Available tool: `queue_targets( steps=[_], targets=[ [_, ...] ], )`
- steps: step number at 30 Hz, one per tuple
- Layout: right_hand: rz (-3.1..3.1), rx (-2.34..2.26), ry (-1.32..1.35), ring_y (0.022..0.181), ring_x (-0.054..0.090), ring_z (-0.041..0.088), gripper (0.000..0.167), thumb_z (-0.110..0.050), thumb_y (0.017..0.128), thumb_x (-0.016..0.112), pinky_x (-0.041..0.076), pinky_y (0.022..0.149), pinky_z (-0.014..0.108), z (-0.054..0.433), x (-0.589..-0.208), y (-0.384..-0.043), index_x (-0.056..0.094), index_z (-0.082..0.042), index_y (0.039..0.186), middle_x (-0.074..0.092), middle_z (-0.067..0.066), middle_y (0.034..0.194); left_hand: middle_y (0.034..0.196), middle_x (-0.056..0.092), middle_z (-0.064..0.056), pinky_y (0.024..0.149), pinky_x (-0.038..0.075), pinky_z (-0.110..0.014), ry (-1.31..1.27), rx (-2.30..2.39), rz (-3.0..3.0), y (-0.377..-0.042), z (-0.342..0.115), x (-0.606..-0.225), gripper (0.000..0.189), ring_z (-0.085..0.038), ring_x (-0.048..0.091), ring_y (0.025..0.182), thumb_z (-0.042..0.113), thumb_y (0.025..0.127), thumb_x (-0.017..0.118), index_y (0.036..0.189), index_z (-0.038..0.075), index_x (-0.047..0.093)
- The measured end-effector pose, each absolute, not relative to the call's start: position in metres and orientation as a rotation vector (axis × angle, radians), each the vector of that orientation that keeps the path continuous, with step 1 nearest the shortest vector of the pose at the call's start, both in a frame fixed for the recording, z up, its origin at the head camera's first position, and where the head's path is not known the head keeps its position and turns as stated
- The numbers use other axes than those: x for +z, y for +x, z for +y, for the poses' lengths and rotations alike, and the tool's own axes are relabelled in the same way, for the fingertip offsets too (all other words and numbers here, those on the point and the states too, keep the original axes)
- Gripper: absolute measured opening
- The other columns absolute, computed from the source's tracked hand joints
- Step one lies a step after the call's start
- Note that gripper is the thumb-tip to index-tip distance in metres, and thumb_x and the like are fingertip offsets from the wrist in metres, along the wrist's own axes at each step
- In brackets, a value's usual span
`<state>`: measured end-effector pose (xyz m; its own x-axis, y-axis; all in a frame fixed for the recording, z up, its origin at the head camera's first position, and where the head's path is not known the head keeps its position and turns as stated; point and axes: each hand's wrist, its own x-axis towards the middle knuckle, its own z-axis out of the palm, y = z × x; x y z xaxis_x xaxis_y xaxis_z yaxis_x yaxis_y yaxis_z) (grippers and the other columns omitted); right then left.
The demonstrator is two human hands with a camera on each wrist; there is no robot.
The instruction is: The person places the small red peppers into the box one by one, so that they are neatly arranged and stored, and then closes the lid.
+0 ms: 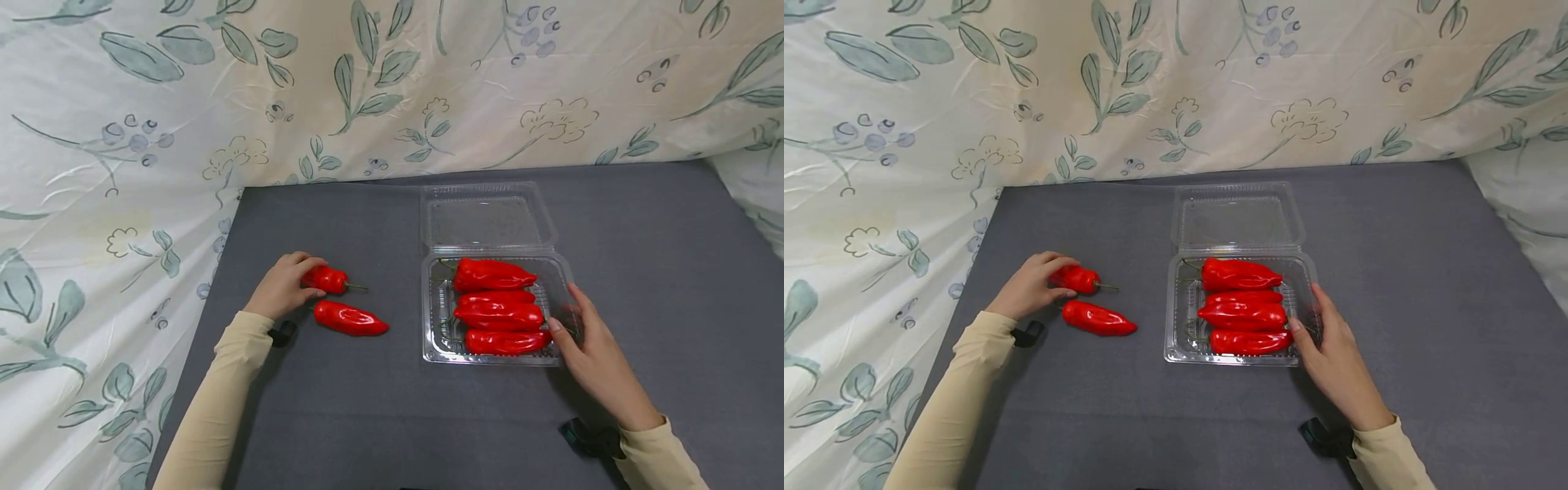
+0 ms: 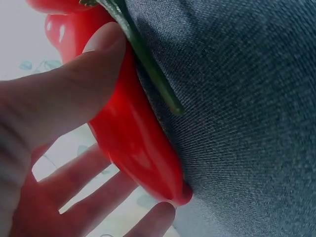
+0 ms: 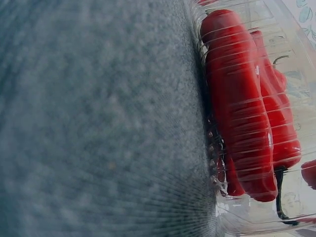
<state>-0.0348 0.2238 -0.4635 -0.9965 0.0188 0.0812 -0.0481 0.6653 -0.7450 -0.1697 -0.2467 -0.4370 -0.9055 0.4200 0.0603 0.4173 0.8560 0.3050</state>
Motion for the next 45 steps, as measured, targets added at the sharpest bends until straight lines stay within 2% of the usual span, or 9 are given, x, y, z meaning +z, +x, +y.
queue_targets(
  steps=[16,21,33,45],
  targets=[
    [-2.767,1.266,0.017,0.119,0.045,0.048,0.073,-0.03,0.097,0.053,0.035,0.09,0.068,0.226,-0.466,-0.033,0.01,-0.021,0.155,0.042,0.032,0.136,0.122,0.06,-0.016,0.094,0.046,-0.049,0.654,0.514,3.021,-0.168,-0.242,-0.439,0.05,-0.033,0.052,0.111,0.016,0.076,0.081,0.121,0.009,0.061],
    [-2.772,1.27,0.007,0.121,0.043,0.049,0.073,-0.03,0.097,0.054,0.033,0.091,0.069,0.227,-0.466,-0.033,0.01,-0.022,0.155,0.041,0.032,0.137,0.122,0.06,-0.016,0.094,0.046,-0.048,0.662,0.484,3.027,-0.168,-0.242,-0.44,0.054,-0.033,0.052,0.111,0.019,0.076,0.081,0.126,0.01,0.061],
    [-2.771,1.268,-0.006,0.122,0.042,0.049,0.073,-0.031,0.097,0.053,0.033,0.091,0.07,0.228,-0.465,-0.031,0.01,-0.022,0.155,0.041,0.031,0.137,0.117,0.06,-0.017,0.089,0.048,-0.048,0.699,0.464,3.05,-0.167,-0.238,-0.438,0.051,-0.033,0.053,0.106,0.018,0.077,0.081,0.124,0.01,0.063],
    [-2.786,1.296,-0.007,0.124,0.04,0.052,0.073,-0.033,0.097,0.053,0.032,0.092,0.071,0.227,-0.466,-0.034,0.009,-0.024,0.155,0.039,0.031,0.139,0.113,0.06,-0.016,0.08,0.051,-0.049,0.669,0.557,3.175,-0.154,-0.233,-0.402,0.053,-0.033,0.055,0.101,0.023,0.076,0.082,0.124,0.013,0.063]
  ],
)
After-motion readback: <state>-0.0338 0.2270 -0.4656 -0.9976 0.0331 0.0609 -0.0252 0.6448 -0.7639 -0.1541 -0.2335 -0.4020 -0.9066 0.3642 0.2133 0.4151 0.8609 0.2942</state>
